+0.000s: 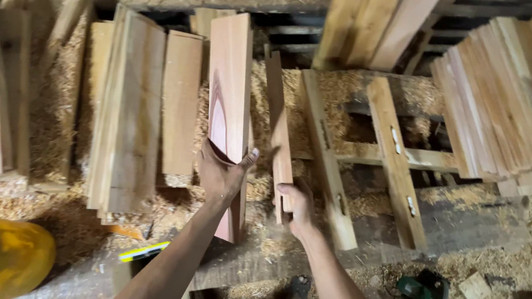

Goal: The person applies glue to wooden planks using a small stick, then uses a power sander to smooth the surface of the wood. The person handles multiple wooden planks and applies glue to specific areas.

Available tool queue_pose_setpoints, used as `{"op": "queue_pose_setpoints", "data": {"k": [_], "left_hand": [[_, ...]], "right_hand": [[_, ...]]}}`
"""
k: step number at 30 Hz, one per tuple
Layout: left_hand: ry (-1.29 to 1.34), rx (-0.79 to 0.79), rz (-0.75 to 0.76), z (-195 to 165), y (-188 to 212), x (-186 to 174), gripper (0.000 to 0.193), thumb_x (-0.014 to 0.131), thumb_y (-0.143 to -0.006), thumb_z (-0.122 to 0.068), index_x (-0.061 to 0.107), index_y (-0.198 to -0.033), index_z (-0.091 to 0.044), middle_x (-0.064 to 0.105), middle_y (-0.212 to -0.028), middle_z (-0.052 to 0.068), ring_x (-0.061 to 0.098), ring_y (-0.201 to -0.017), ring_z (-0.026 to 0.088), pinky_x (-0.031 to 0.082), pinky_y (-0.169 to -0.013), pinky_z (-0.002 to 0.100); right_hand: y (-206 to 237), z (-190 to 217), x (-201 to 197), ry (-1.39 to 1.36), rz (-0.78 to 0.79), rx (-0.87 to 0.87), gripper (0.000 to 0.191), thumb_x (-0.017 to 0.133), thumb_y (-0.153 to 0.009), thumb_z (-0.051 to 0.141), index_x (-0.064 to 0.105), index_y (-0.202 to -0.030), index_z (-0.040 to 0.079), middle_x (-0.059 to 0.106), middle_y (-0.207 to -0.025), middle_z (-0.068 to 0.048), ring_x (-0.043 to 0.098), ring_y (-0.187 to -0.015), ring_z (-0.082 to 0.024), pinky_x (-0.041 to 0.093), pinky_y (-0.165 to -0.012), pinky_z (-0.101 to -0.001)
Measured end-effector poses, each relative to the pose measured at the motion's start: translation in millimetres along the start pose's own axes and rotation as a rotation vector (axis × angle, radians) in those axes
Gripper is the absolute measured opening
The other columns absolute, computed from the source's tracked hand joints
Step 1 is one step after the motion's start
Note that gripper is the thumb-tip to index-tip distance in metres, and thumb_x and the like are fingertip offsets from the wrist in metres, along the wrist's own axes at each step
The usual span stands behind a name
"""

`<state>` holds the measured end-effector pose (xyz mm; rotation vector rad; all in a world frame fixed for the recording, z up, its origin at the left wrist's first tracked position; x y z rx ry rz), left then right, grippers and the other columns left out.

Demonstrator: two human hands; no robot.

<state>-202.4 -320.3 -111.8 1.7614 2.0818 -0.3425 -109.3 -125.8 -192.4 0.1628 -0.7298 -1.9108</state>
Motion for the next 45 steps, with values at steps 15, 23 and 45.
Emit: {"op": "queue_pose_setpoints", "data": {"k": [15, 23, 45], "left_hand": [[-0.069, -0.450, 0.151, -28.9, 134.0, 160.8, 0.103, 0.085, -0.058, -0.053, 0.045, -0.142, -0.006, 0.066, -0.126, 0.014, 0.070, -0.114, 0.029, 0.060, -0.099, 0.044], [-0.315, -0.419, 0.091, -31.5, 167.8, 187.3, 0.120, 0.090, -0.058, -0.063, 0.035, -0.147, -0.005, 0.051, -0.134, 0.015, 0.058, -0.119, 0.030, 0.052, -0.101, 0.049], [-0.496, -0.141, 0.310, -64.5, 186.8, 224.8, 0.128, 0.093, -0.053, -0.054, 0.025, -0.155, -0.014, 0.051, -0.130, 0.008, 0.050, -0.123, 0.029, 0.043, -0.105, 0.056]], "right_hand": [[-21.5, 42.0, -264.1, 0.378, -0.034, 0.076, 0.047, 0.069, -0.081, 0.037, 0.059, -0.116, 0.007, 0.066, -0.094, -0.010, 0.066, -0.086, -0.023, 0.056, -0.078, -0.0400], [-9.8, 68.4, -297.8, 0.672, -0.149, -0.055, 0.052, 0.070, -0.080, 0.018, 0.050, -0.123, -0.003, 0.068, -0.096, -0.022, 0.071, -0.085, -0.031, 0.058, -0.067, -0.0381], [4.8, 98.5, -301.5, 0.877, -0.249, -0.179, 0.039, 0.074, -0.093, 0.024, 0.062, -0.125, 0.005, 0.073, -0.107, -0.011, 0.070, -0.083, -0.016, 0.057, -0.070, -0.0299]]}}
Point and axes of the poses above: each hand's wrist, its own y-axis away from the middle knuckle, its own x-axis out of the palm, z = x × y, the point moved 4 cm from there along -y, towards the middle knuckle
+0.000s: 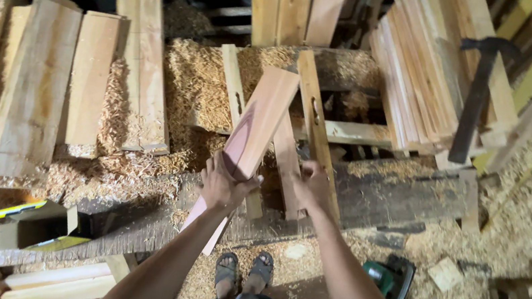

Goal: The person applies glue to wooden planks using a small stick, then uses a power sander to smooth the surface of the wood. The person handles multiple wooden planks and applies glue to specific areas.

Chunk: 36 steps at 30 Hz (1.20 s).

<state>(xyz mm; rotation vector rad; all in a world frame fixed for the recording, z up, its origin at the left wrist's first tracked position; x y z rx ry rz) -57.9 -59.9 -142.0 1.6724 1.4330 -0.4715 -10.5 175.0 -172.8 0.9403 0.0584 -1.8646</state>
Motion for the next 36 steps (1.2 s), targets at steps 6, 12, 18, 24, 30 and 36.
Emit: {"op": "queue_pose_setpoints", "data": {"k": [6, 12, 18, 24, 30, 36], "left_hand": [[-0.044, 0.110, 0.062, -18.7, 13.3, 1.4, 0.140, 0.097, -0.055, -0.057, 0.014, -0.160, -0.014, 0.034, -0.156, 0.016, 0.028, -0.146, 0.040, 0.027, -0.114, 0.068], [-0.157, 0.223, 0.095, -37.7, 30.0, 15.0, 0.139, 0.095, -0.051, -0.047, 0.018, -0.163, -0.019, 0.040, -0.155, 0.006, 0.038, -0.143, 0.032, 0.030, -0.119, 0.060], [-0.163, 0.247, 0.121, -62.6, 51.5, 26.0, 0.141, 0.099, -0.048, -0.053, 0.017, -0.158, -0.021, 0.039, -0.151, 0.007, 0.035, -0.142, 0.034, 0.026, -0.116, 0.063], [-0.198, 0.445, 0.053, -102.1, 76.0, 62.9, 0.135, 0.095, -0.055, -0.047, 0.017, -0.160, -0.016, 0.037, -0.154, 0.014, 0.028, -0.146, 0.042, 0.023, -0.120, 0.063], [-0.294, 0.408, 0.206, -163.5, 124.8, 125.4, 0.130, 0.093, -0.057, -0.051, 0.018, -0.158, -0.021, 0.028, -0.159, 0.011, 0.023, -0.150, 0.037, 0.017, -0.123, 0.065], [-0.363, 0.521, 0.242, -234.7, 177.9, 173.9, 0.120, 0.088, -0.061, -0.029, 0.021, -0.159, -0.020, 0.023, -0.162, 0.015, 0.019, -0.149, 0.040, 0.019, -0.119, 0.065]], "right_hand": [[7.9, 12.0, -23.7, -0.627, -0.119, -0.053, 0.038, 0.066, -0.099, 0.030, 0.064, -0.125, 0.003, 0.071, -0.096, -0.009, 0.069, -0.081, -0.012, 0.056, -0.066, -0.0271], [32.5, 16.0, -40.9, -0.857, -0.041, 0.090, 0.045, 0.061, -0.098, 0.038, 0.061, -0.130, 0.006, 0.073, -0.089, -0.007, 0.070, -0.072, -0.012, 0.059, -0.061, -0.0274], [50.1, -0.9, -62.7, -0.845, -0.062, 0.124, 0.041, 0.070, -0.093, 0.026, 0.061, -0.129, 0.008, 0.072, -0.090, -0.006, 0.068, -0.072, -0.011, 0.057, -0.059, -0.0242], [44.3, -49.7, -91.6, -0.929, -0.019, 0.073, 0.043, 0.077, -0.091, 0.021, 0.064, -0.125, -0.002, 0.073, -0.102, -0.007, 0.073, -0.080, -0.013, 0.065, -0.067, -0.0270], [38.0, -135.7, -151.6, -1.000, -0.059, 0.126, 0.037, 0.076, -0.092, 0.016, 0.069, -0.121, -0.005, 0.073, -0.094, -0.011, 0.073, -0.078, -0.020, 0.060, -0.061, -0.0356], [45.5, -222.9, -223.0, -1.128, 0.021, 0.220, 0.037, 0.075, -0.092, 0.011, 0.065, -0.122, -0.009, 0.073, -0.088, -0.013, 0.071, -0.073, -0.023, 0.060, -0.061, -0.0361]]}}
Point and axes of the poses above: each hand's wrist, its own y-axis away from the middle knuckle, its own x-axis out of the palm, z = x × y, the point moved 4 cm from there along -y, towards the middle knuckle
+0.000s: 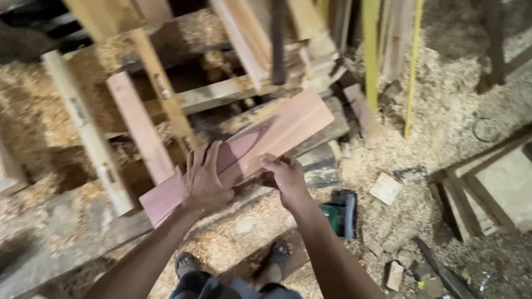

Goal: The person applies glue to wooden planks using a small stick, then uses a power sander to smooth the surface of the wood. The person handles multiple wooden planks and applies glue to specific areas.

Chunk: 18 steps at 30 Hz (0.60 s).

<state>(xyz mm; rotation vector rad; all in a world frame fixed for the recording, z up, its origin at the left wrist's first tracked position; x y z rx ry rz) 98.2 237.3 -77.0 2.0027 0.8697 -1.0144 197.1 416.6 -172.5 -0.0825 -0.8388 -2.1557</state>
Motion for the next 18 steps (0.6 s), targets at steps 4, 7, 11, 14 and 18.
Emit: {"op": "queue_pose_setpoints", "data": {"k": [4, 7, 11, 14, 18], "left_hand": [[0.073, 0.098, 0.026, -42.2, -4.9, 19.0, 0.112, 0.082, -0.062, -0.025, 0.027, -0.160, -0.025, 0.036, -0.155, 0.014, 0.031, -0.147, 0.038, 0.032, -0.125, 0.054], [0.464, 0.096, 0.424, -53.5, -28.5, 57.0, 0.111, 0.083, -0.065, -0.019, 0.031, -0.161, -0.035, 0.041, -0.156, 0.006, 0.047, -0.143, 0.029, 0.037, -0.119, 0.051], [0.716, 0.174, 0.630, -50.7, -70.5, 112.7, 0.087, 0.081, -0.077, -0.015, 0.042, -0.155, -0.024, 0.041, -0.157, 0.014, 0.047, -0.141, 0.031, 0.037, -0.118, 0.048], [1.114, 0.207, 0.858, -62.9, -88.3, 146.1, 0.073, 0.079, -0.083, -0.015, 0.052, -0.150, -0.014, 0.049, -0.155, 0.022, 0.054, -0.137, 0.034, 0.041, -0.116, 0.046], [0.643, 0.395, 0.573, -89.0, -101.1, 144.9, 0.088, 0.083, -0.073, -0.027, 0.046, -0.153, -0.021, 0.049, -0.156, 0.014, 0.055, -0.135, 0.030, 0.043, -0.116, 0.042]], "right_hand": [[6.7, 28.7, -40.8, -0.152, -0.102, -0.136, 0.037, 0.074, -0.093, 0.011, 0.062, -0.124, -0.003, 0.066, -0.080, -0.011, 0.066, -0.064, -0.020, 0.057, -0.055, -0.0359], [15.3, 53.6, -57.5, -0.079, -0.210, -0.252, 0.033, 0.070, -0.089, 0.014, 0.059, -0.118, 0.004, 0.072, -0.086, -0.007, 0.073, -0.067, -0.017, 0.062, -0.055, -0.0330], [19.6, 84.1, -66.6, 0.033, -0.238, -0.397, 0.030, 0.071, -0.092, 0.016, 0.057, -0.111, -0.002, 0.072, -0.089, -0.013, 0.070, -0.065, -0.018, 0.061, -0.054, -0.0328], [14.1, 93.9, -80.2, 0.005, -0.338, -0.365, 0.033, 0.075, -0.093, 0.010, 0.052, -0.112, -0.004, 0.067, -0.090, -0.015, 0.065, -0.063, -0.020, 0.053, -0.052, -0.0333], [2.4, 96.0, -109.6, 0.034, -0.395, -0.263, 0.035, 0.069, -0.095, 0.015, 0.052, -0.119, -0.005, 0.070, -0.097, -0.015, 0.071, -0.070, -0.019, 0.060, -0.058, -0.0336]]}}
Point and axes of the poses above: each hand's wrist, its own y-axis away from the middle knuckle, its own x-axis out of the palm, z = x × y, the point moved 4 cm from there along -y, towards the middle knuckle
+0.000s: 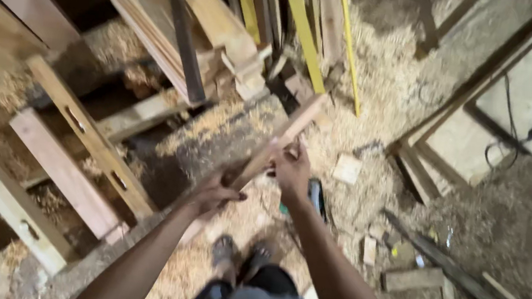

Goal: The person applies glue to wooden planks using a small stick, then uses a power sander to smooth the surface of the wood. The person handles multiple wooden planks and applies glue to specific areas.

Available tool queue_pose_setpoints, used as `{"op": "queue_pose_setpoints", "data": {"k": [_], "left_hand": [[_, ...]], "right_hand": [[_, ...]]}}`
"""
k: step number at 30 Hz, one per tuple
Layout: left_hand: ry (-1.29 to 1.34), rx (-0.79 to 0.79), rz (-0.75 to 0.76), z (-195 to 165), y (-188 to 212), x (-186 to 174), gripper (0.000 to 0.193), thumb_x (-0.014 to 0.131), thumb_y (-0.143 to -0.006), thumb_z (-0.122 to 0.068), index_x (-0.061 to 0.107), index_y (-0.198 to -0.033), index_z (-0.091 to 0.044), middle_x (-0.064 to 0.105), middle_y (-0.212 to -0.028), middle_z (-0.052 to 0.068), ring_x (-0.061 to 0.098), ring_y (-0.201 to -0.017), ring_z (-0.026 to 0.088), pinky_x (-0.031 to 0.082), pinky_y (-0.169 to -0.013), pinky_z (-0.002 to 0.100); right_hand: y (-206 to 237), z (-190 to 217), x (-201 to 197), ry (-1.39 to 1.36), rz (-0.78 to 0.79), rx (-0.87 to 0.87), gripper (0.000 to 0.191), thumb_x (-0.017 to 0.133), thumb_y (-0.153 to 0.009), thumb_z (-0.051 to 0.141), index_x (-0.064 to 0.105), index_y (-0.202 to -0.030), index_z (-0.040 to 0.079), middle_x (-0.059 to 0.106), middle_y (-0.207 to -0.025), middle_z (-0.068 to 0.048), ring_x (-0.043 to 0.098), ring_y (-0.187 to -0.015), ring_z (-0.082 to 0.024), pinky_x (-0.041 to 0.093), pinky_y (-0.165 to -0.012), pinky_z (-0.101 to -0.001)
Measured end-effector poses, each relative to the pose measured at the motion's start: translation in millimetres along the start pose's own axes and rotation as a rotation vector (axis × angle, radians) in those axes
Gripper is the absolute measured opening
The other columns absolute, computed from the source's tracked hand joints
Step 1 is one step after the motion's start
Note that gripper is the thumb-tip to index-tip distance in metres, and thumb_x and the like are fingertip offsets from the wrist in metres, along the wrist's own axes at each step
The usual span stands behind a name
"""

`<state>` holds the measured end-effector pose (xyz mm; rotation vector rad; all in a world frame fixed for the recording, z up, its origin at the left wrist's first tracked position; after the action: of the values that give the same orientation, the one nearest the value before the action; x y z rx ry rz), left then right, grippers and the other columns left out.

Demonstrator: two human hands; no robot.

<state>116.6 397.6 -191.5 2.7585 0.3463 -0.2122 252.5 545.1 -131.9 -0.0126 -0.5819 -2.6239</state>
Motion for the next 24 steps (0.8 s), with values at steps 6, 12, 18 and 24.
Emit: {"op": "queue_pose_setpoints", "data": {"k": [6, 12, 18, 24], "left_hand": [[-0.583, -0.138, -0.262, -38.3, -25.5, 16.4, 0.115, 0.089, -0.069, -0.046, 0.024, -0.163, -0.034, 0.028, -0.163, 0.014, 0.032, -0.146, 0.036, 0.013, -0.122, 0.057], [-0.771, -0.228, -0.408, 2.2, -82.5, 30.4, 0.095, 0.087, -0.072, -0.043, 0.035, -0.152, -0.038, 0.011, -0.169, 0.006, 0.011, -0.158, 0.033, -0.004, -0.128, 0.059], [-0.749, -0.375, -0.374, 75.0, -132.5, 33.3, 0.093, 0.083, -0.076, -0.022, 0.039, -0.156, -0.039, 0.005, -0.168, 0.007, 0.003, -0.158, 0.033, 0.009, -0.127, 0.060], [-0.859, -0.334, -0.447, 77.3, -144.9, 33.0, 0.087, 0.076, -0.077, -0.017, 0.045, -0.157, -0.031, 0.000, -0.169, 0.012, 0.002, -0.158, 0.040, 0.017, -0.123, 0.062]], "right_hand": [[-41.3, -26.6, -40.9, 0.060, -0.101, 0.239, 0.049, 0.073, -0.092, 0.011, 0.047, -0.133, 0.001, 0.074, -0.103, -0.021, 0.073, -0.077, -0.024, 0.061, -0.064, -0.0348], [-117.5, -70.6, -58.1, -0.005, -0.014, 0.382, 0.034, 0.071, -0.092, 0.011, 0.058, -0.122, 0.003, 0.075, -0.095, -0.016, 0.073, -0.072, -0.023, 0.058, -0.058, -0.0344], [-175.2, -123.6, -80.2, -0.028, 0.203, 0.448, 0.015, 0.063, -0.097, 0.019, 0.064, -0.111, 0.013, 0.072, -0.088, -0.004, 0.068, -0.068, -0.015, 0.051, -0.054, -0.0285], [-180.8, -188.9, -135.4, -0.144, 0.061, 0.524, 0.024, 0.060, -0.104, 0.026, 0.062, -0.091, 0.006, 0.062, -0.074, -0.004, 0.055, -0.058, -0.013, 0.039, -0.046, -0.0272]]}}
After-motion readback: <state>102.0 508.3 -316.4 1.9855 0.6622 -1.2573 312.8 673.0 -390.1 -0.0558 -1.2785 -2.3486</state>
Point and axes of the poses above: each hand's wrist, its own y-axis away from the middle knuckle, its own x-axis out of the palm, z = x × y, the point moved 4 cm from there along -y, towards the middle knuckle
